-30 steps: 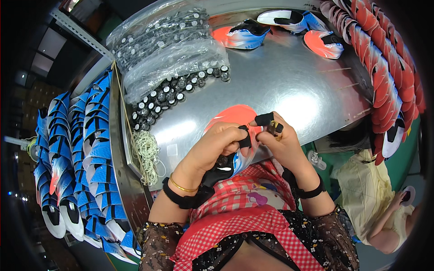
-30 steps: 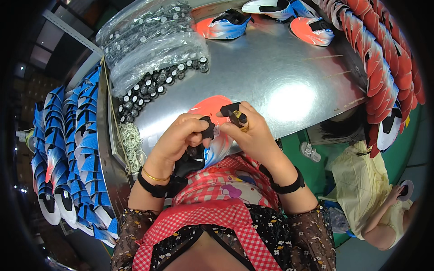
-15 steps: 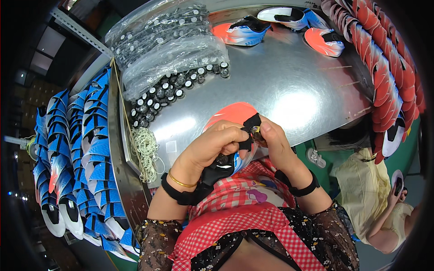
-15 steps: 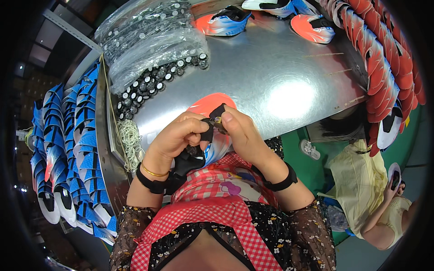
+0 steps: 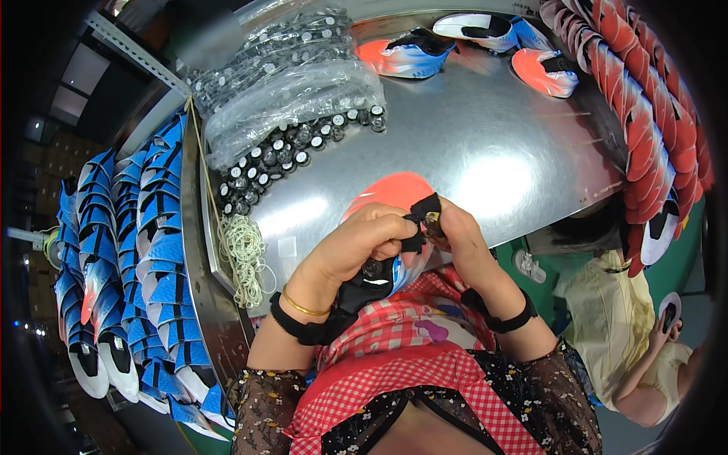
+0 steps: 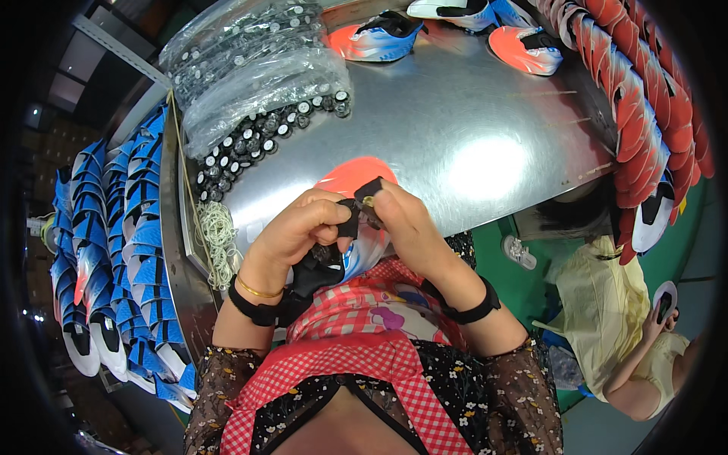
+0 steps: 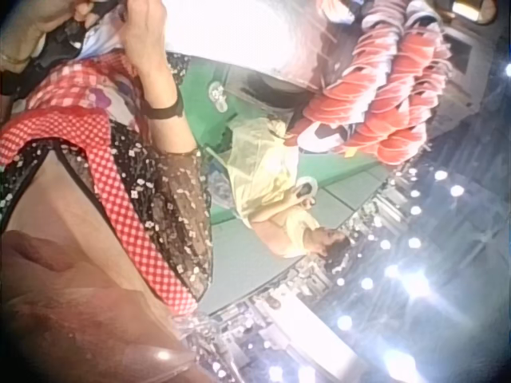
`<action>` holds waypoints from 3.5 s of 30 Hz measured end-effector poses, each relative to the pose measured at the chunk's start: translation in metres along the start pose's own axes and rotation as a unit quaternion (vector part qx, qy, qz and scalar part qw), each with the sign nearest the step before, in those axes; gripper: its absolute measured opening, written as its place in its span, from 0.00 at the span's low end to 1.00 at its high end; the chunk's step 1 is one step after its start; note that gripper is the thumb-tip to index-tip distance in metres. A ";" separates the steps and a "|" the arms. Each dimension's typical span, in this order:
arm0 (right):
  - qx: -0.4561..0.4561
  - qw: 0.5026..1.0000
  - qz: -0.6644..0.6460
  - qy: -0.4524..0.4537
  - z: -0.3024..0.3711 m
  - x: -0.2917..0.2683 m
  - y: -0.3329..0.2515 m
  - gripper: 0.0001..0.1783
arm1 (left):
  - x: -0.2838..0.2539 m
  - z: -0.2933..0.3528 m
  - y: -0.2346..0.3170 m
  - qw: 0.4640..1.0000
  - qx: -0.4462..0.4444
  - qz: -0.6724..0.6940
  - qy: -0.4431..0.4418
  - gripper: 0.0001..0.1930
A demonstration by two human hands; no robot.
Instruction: Attaching tags and components to shoe uppers using a fastening tool
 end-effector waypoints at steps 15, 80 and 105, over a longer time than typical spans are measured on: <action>0.135 0.971 -0.189 0.064 0.003 0.007 -0.008 0.07 | -0.003 0.020 0.000 0.913 0.195 -0.272 0.234 0.27; -0.070 0.976 0.183 0.099 -0.018 -0.013 -0.012 0.10 | -0.003 0.021 -0.013 0.757 0.211 -0.559 0.266 0.14; -0.236 0.893 0.383 0.020 -0.027 0.017 -0.043 0.18 | -0.008 0.031 0.044 0.655 0.380 -0.551 0.349 0.08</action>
Point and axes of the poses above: each hand's wrist, its own z-axis away from the middle knuckle, its own x-axis out of the palm, y = z × x, the point moved 6 cm from there along -z, towards the middle knuckle, and after that the axes turned 10 degrees about -x, right-handed, at the moved point
